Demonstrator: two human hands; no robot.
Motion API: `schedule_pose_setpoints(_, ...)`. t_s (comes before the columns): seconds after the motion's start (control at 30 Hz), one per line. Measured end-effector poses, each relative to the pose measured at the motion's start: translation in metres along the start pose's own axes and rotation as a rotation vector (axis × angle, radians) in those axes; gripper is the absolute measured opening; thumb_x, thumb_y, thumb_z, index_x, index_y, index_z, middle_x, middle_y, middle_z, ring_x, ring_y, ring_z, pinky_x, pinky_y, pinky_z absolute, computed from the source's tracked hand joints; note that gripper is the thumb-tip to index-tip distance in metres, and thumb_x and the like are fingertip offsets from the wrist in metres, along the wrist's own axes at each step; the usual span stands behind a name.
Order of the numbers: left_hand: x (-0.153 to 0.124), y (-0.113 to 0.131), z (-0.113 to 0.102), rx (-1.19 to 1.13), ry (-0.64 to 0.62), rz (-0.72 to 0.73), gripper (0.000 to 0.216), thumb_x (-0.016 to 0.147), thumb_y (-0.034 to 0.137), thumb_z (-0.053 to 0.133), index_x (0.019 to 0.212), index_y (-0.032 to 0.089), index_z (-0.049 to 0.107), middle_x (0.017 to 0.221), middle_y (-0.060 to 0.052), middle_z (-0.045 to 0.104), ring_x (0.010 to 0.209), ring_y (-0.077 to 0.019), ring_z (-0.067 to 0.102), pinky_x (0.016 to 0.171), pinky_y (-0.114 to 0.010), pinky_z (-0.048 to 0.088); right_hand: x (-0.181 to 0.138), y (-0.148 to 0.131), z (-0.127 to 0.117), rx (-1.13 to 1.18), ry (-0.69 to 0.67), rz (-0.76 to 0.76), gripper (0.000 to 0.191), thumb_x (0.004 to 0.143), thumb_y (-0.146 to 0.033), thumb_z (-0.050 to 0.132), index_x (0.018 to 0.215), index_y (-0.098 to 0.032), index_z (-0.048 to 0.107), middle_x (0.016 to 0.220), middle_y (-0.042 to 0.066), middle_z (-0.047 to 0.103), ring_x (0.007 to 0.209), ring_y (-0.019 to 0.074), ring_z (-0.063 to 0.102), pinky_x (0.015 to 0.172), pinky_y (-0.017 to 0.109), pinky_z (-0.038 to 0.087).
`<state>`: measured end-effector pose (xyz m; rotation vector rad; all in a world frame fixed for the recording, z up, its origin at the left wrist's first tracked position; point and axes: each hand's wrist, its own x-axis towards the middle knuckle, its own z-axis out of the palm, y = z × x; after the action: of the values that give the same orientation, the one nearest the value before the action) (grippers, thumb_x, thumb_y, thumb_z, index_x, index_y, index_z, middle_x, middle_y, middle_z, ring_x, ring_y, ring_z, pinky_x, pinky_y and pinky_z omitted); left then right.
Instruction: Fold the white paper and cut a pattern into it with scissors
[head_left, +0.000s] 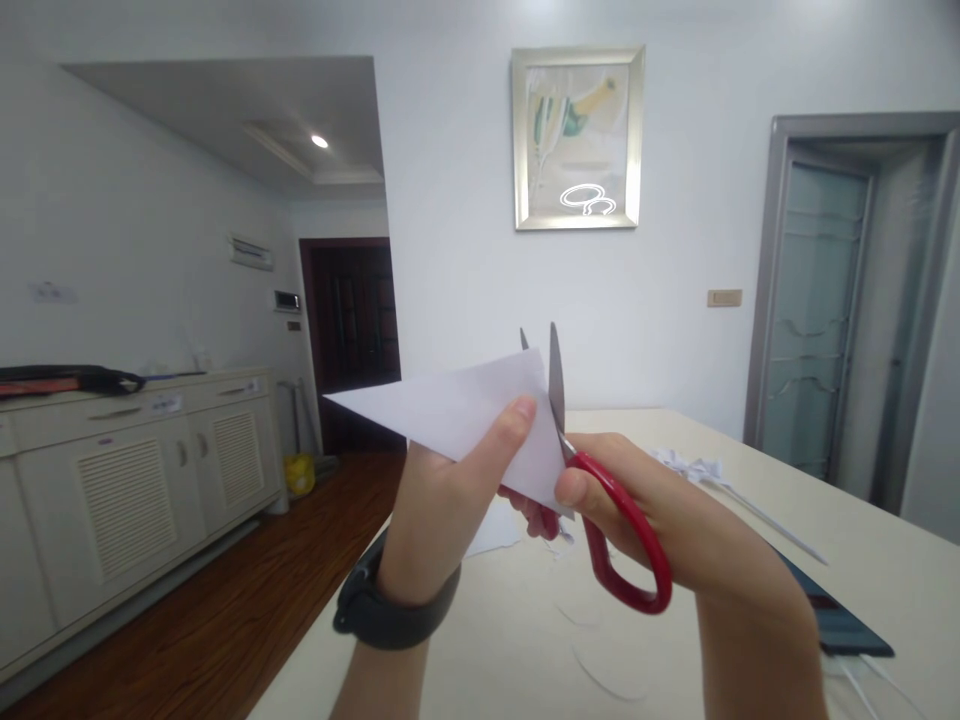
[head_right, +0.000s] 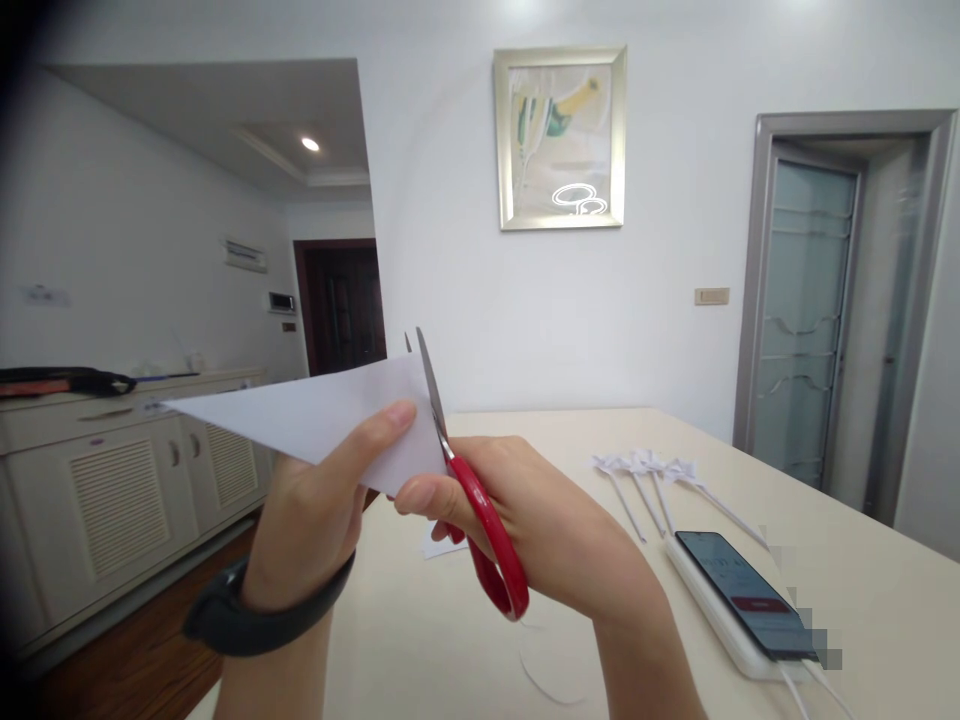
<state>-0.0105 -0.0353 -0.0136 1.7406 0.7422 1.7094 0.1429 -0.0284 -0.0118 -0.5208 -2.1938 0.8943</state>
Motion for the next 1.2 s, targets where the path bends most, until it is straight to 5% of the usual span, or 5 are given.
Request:
schedule_pose_setpoints(0.33,-0.003,0.006,0.011,-0.014,0.149,0.026,0.029,0.079,0.029,0.059,0.052,0.019,0.054,0.036,0.005,0.052,0.027,-0.0101,0.047,0.027,-0.020,0.038,-0.002,0.001,0.003,0.031,0.017,-0.035,0.037,0.094,-0.050,0.044,0.083,-0.016,0.055,0.080,0.002,0.056,0.074,0.0137,0.054,0.067,0.023,0.044)
schedule_pose_setpoints(1.2,-0.004,0.008,0.013,0.003,0.130,0.055,0.040,0.083,0.028,0.057,0.045,0.020,0.048,0.031,0.004,0.049,0.027,-0.0117,0.049,0.028,-0.022,0.039,-0.005,-0.002,0.005,0.097,0.031,-0.005,0.040,0.093,-0.052,0.045,0.075,-0.017,0.051,0.069,0.001,0.056,0.069,0.0156,0.058,0.070,0.028,0.047)
